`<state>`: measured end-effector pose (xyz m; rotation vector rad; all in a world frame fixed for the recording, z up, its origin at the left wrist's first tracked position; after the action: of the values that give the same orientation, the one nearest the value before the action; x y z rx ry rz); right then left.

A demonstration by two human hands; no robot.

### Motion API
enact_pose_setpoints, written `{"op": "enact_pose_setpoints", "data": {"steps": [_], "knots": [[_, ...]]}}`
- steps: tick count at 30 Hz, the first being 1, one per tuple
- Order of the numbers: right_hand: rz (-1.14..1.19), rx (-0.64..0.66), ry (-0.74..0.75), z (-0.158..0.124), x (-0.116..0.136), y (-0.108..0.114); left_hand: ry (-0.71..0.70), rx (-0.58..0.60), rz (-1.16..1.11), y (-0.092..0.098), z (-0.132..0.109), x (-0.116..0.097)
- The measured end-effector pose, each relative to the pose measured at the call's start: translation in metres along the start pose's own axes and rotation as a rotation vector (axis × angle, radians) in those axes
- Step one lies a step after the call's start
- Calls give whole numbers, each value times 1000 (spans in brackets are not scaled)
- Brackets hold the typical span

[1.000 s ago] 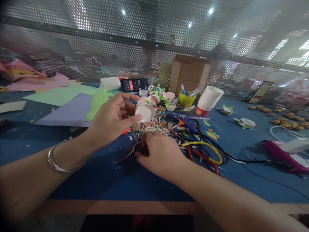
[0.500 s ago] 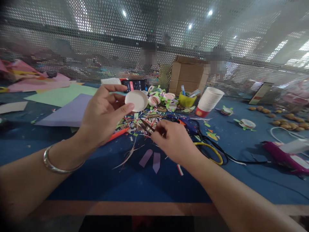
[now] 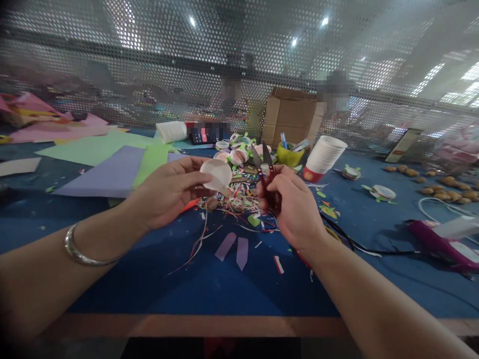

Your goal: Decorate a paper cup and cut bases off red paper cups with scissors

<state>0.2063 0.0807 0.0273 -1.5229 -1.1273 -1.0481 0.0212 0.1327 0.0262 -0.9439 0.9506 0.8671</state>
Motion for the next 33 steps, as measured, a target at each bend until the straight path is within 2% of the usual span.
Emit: {"op": "enact_pose_setpoints", "data": {"steps": [3, 6, 9, 12, 16, 22, 27, 30, 33], "knots": [[3, 3, 30, -3, 1, -2, 18, 124, 30, -11, -5, 5], [-144, 9, 49, -4, -2, -7, 4, 190, 63, -16, -9, 5], [-271, 68, 35, -2, -10, -14, -31, 204, 125, -16, -9, 2], [-282, 109, 18, -1, -14, -16, -75, 197, 202, -15, -7, -2], [-299, 93, 55, -2, -12, -15, -110, 211, 200, -17, -8, -2], [-307, 99, 55, -3, -13, -17, -71, 295, 177, -28, -13, 6], [-312, 124, 73, -4, -13, -20, -148, 272, 236, -28, -11, -3], [-340, 124, 115, -6, -10, -20, -132, 265, 185, -30, -13, -6], [-358, 121, 134, -7, -8, -20, -61, 318, 56, -35, -18, -3]]}}
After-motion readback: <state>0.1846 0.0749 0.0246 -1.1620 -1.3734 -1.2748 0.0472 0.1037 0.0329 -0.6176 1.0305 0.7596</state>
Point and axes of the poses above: each hand's wrist, its own z-axis towards the middle knuckle, its own y-axis out of the back of the hand, x = y × z, the point moved 9 cm from there along z, towards the middle knuckle, and after that the axes turned 14 degrees about -y, right-handed, at the moved point
